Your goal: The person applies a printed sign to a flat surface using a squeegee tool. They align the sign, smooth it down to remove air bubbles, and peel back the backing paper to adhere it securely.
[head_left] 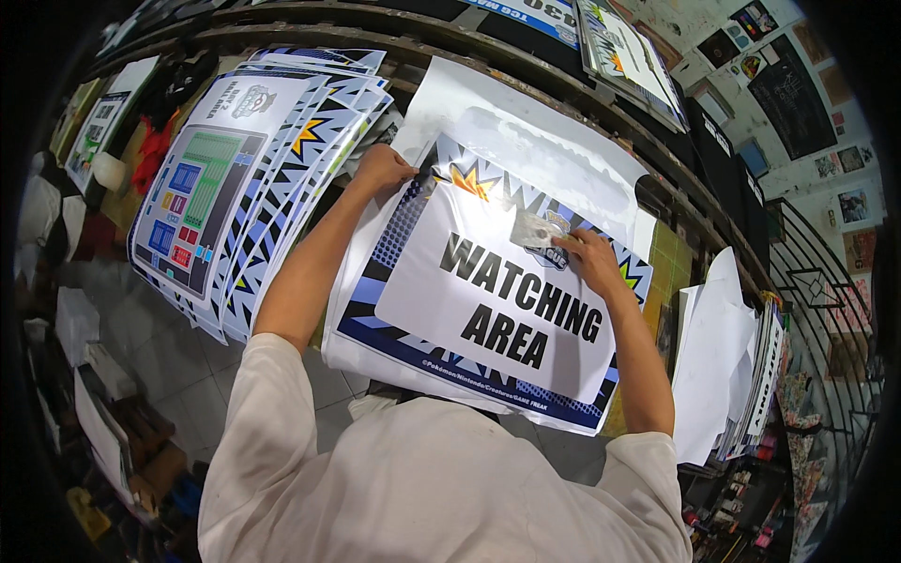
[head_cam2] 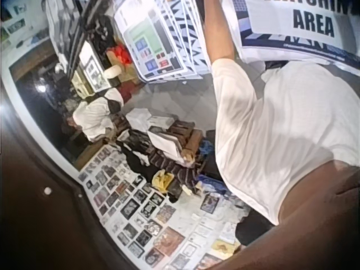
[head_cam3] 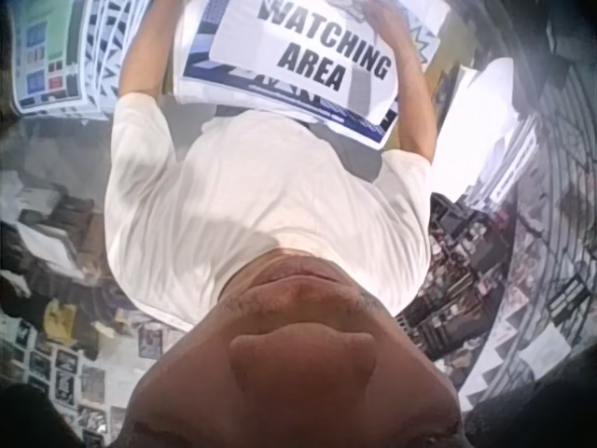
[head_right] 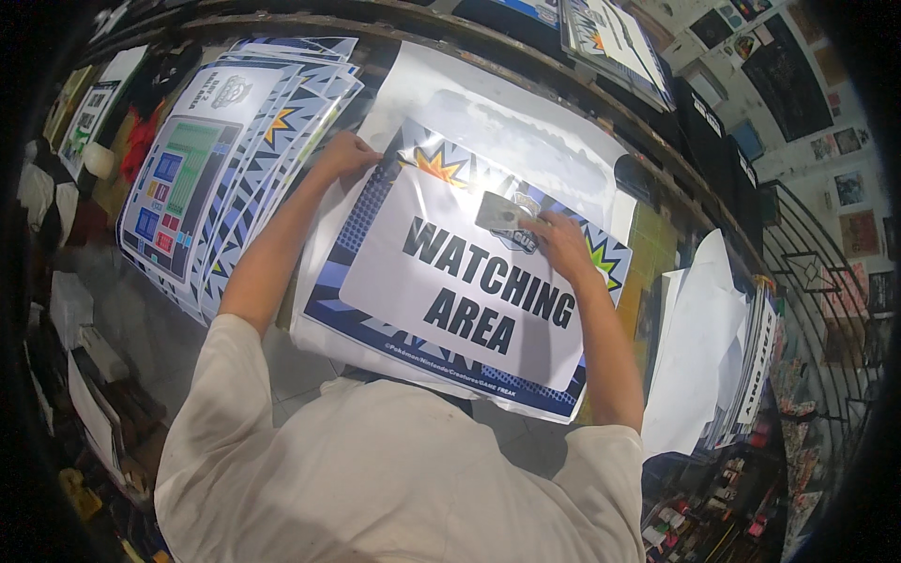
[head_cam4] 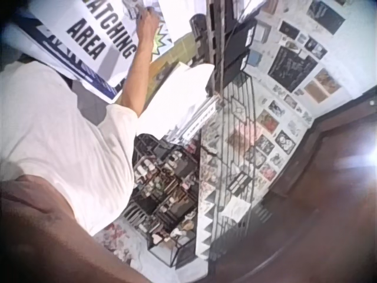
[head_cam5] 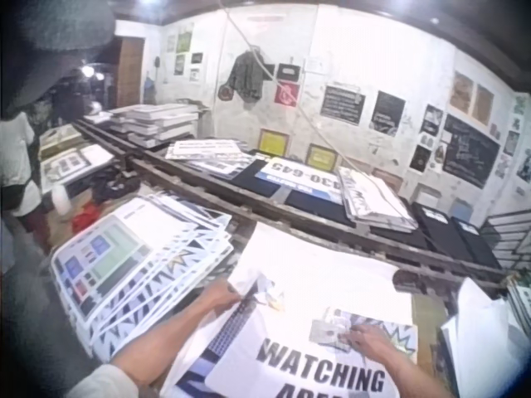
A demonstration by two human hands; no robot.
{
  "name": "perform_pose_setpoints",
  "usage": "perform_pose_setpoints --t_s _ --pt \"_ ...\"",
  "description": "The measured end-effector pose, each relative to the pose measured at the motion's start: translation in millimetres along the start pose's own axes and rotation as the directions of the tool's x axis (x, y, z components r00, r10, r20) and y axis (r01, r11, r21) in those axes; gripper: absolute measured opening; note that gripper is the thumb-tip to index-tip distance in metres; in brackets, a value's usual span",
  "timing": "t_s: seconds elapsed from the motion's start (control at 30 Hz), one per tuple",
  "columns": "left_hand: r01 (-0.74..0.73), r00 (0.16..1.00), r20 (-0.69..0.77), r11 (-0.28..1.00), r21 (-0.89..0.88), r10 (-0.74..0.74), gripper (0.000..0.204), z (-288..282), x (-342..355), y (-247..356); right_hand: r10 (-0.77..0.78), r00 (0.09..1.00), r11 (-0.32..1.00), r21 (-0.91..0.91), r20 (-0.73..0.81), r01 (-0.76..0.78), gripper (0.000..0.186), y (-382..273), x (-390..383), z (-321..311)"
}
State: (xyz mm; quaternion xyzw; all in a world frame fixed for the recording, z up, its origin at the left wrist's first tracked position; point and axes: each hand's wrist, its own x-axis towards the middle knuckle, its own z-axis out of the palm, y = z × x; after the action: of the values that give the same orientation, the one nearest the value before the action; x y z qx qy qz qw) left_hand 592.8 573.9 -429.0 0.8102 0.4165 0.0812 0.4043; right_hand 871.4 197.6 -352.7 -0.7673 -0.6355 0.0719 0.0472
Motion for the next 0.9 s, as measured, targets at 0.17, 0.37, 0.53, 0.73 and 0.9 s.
perform_pose_setpoints --t_s 0.17,0.37,0.53,0.73,0.9 --pt "0.028 0.999 0.037 0.998 0.059 -0.03 0.037 2.7 -5.2 -0.5 -0.064 0.998 0.998 -0.009 0.028 0.064 0.039 -21.2 41.3 6.3" --pt "0.083 0.99 0.109 0.994 0.064 -0.09 0.039 -1.2 -14.3 0.3 -0.12 0.992 0.993 0.007 0.043 0.119 0.042 -42.3 68.2 5.4" --pt "0.056 0.986 0.145 0.983 0.174 -0.082 0.041 2.8 -16.2 -3.8 -0.159 0.986 0.987 0.028 0.05 0.158 0.042 -60.9 87.6 9.1" --pt "0.009 0.986 0.161 0.978 0.207 -0.043 0.046 2.5 -19.4 -11.9 -0.194 0.98 0.981 0.033 0.035 0.193 0.041 -86.3 107.8 17.6" --pt "-0.033 0.98 0.199 0.956 0.29 -0.026 0.049 -3.0 -33.3 2.0 -0.163 0.985 0.985 0.052 -0.061 0.167 0.042 -87.2 94.1 10.9"
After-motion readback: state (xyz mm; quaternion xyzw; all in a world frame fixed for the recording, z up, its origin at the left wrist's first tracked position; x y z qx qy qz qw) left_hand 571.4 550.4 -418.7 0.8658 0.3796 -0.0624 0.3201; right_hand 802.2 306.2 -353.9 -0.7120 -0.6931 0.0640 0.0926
